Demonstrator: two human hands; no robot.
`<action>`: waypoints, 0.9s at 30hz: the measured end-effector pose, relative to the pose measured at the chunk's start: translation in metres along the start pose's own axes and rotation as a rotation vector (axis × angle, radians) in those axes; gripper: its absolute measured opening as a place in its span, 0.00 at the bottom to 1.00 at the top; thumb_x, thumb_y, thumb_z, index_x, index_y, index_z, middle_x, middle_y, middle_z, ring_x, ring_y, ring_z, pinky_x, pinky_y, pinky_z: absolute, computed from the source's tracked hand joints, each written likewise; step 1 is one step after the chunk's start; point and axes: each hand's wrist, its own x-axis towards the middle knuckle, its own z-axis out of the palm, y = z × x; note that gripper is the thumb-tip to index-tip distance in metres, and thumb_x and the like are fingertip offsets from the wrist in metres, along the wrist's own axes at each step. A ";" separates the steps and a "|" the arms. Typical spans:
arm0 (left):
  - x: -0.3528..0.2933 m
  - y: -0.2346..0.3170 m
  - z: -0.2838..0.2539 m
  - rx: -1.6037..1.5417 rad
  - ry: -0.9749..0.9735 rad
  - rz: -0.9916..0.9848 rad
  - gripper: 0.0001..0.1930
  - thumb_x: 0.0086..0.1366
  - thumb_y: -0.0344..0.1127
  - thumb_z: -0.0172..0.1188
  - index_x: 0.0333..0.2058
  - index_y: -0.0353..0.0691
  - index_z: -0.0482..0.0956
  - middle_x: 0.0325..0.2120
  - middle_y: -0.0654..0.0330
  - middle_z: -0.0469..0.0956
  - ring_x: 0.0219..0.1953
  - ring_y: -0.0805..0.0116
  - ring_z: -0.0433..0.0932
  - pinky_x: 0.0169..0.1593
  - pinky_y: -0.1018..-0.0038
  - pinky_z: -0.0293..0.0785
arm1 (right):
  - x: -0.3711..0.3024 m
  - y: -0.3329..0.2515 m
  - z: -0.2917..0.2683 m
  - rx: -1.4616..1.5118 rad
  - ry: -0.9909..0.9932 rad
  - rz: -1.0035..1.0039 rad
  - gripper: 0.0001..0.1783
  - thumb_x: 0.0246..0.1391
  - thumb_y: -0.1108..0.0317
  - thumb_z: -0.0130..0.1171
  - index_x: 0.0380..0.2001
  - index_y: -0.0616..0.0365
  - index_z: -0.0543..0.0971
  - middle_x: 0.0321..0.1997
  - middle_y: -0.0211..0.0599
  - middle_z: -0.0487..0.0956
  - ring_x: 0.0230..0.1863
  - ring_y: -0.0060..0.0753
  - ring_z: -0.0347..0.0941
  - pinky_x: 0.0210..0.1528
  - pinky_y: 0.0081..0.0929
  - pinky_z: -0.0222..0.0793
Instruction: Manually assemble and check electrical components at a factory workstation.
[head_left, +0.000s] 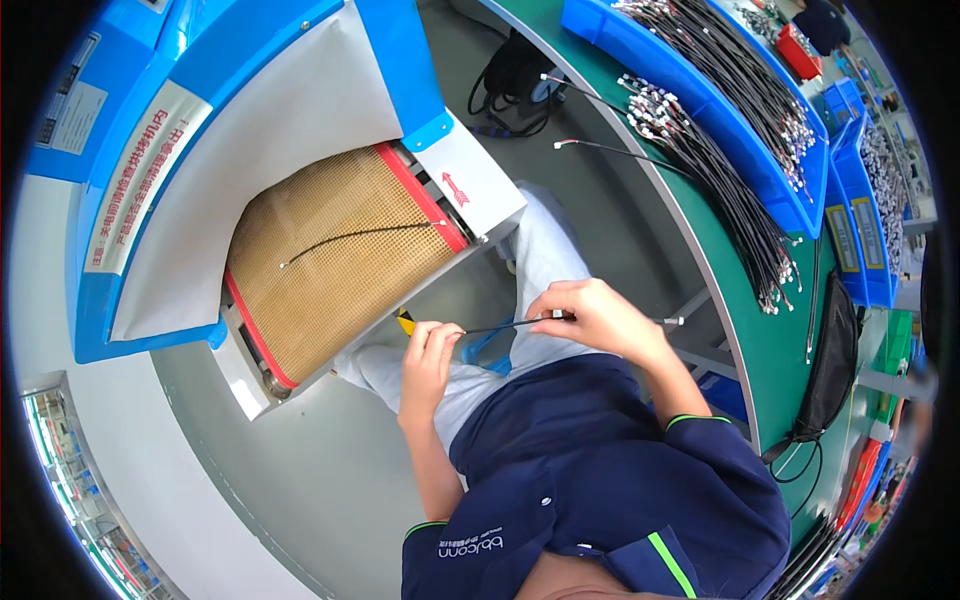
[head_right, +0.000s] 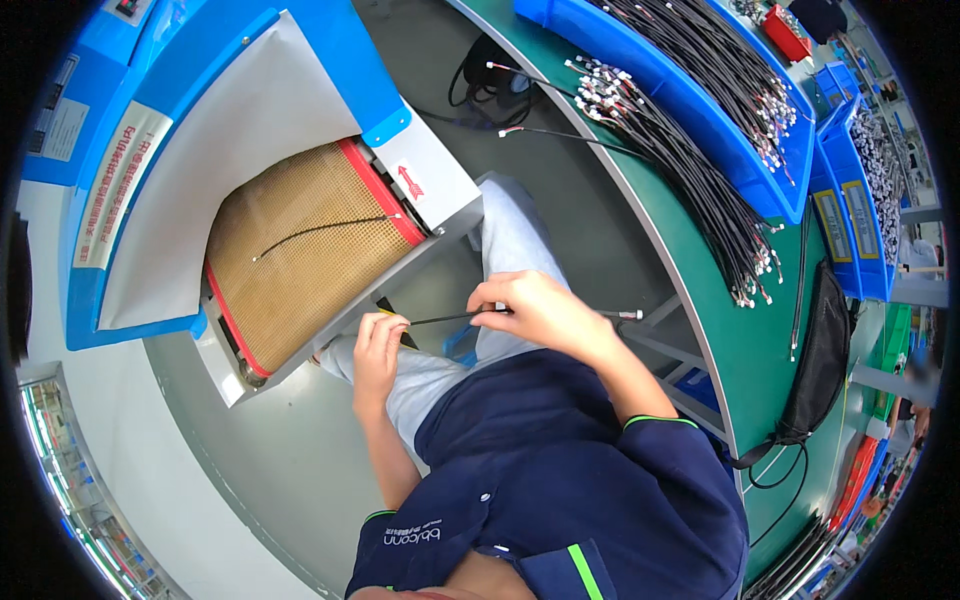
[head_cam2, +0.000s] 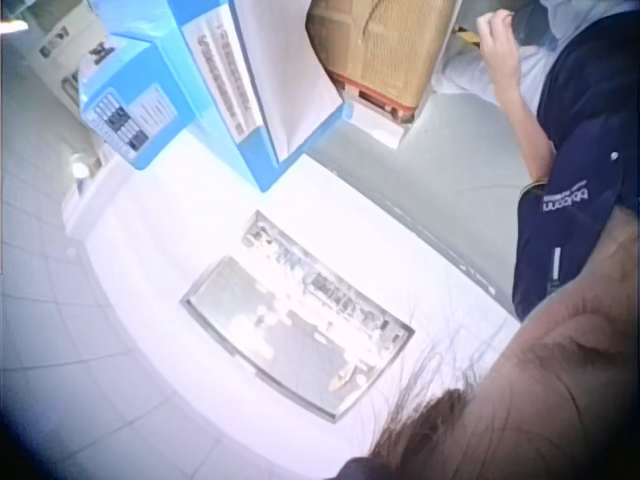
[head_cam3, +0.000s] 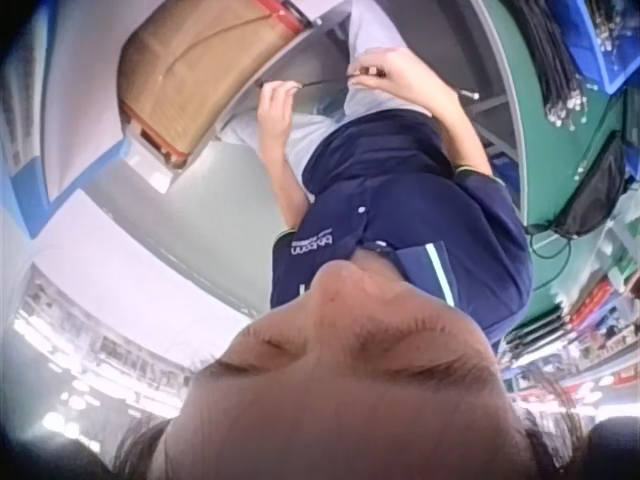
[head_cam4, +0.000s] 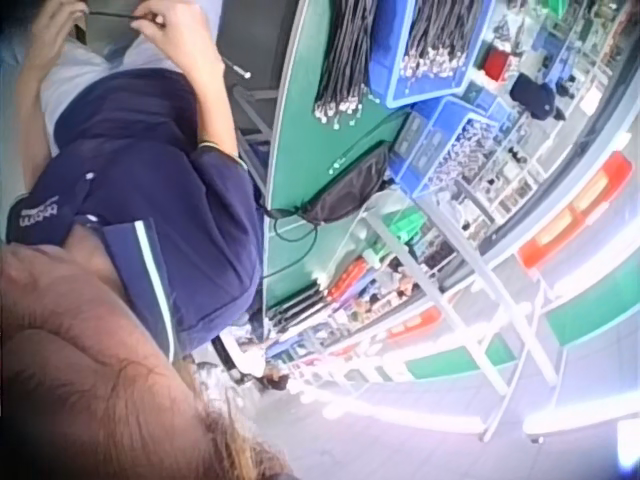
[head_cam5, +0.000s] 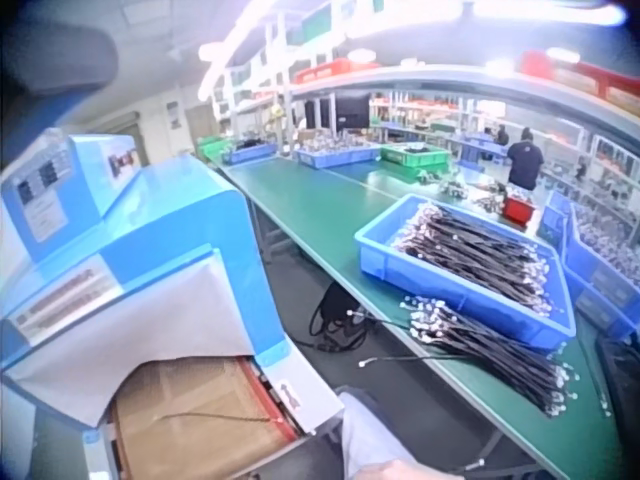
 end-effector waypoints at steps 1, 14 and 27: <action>-0.003 -0.003 -0.004 0.003 -0.014 -0.036 0.05 0.59 0.25 0.54 0.35 0.36 0.75 0.30 0.57 0.70 0.29 0.61 0.73 0.34 0.71 0.70 | 0.000 0.006 -0.003 -0.001 -0.033 -0.007 0.09 0.44 0.72 0.61 0.32 0.58 0.78 0.28 0.37 0.76 0.28 0.36 0.73 0.32 0.28 0.69; -0.008 -0.007 -0.021 -0.067 -0.040 -0.164 0.05 0.60 0.27 0.54 0.33 0.34 0.77 0.24 0.57 0.74 0.23 0.67 0.72 0.29 0.75 0.67 | 0.013 0.024 -0.001 -0.279 0.086 -0.063 0.10 0.45 0.74 0.58 0.35 0.56 0.78 0.30 0.37 0.77 0.30 0.40 0.75 0.33 0.31 0.71; -0.022 -0.018 -0.038 -0.162 -0.186 -0.172 0.05 0.57 0.26 0.56 0.33 0.36 0.78 0.25 0.59 0.75 0.27 0.67 0.73 0.31 0.75 0.67 | 0.019 0.036 -0.021 0.002 0.040 -0.106 0.09 0.43 0.74 0.62 0.32 0.57 0.81 0.30 0.35 0.78 0.31 0.34 0.75 0.32 0.26 0.71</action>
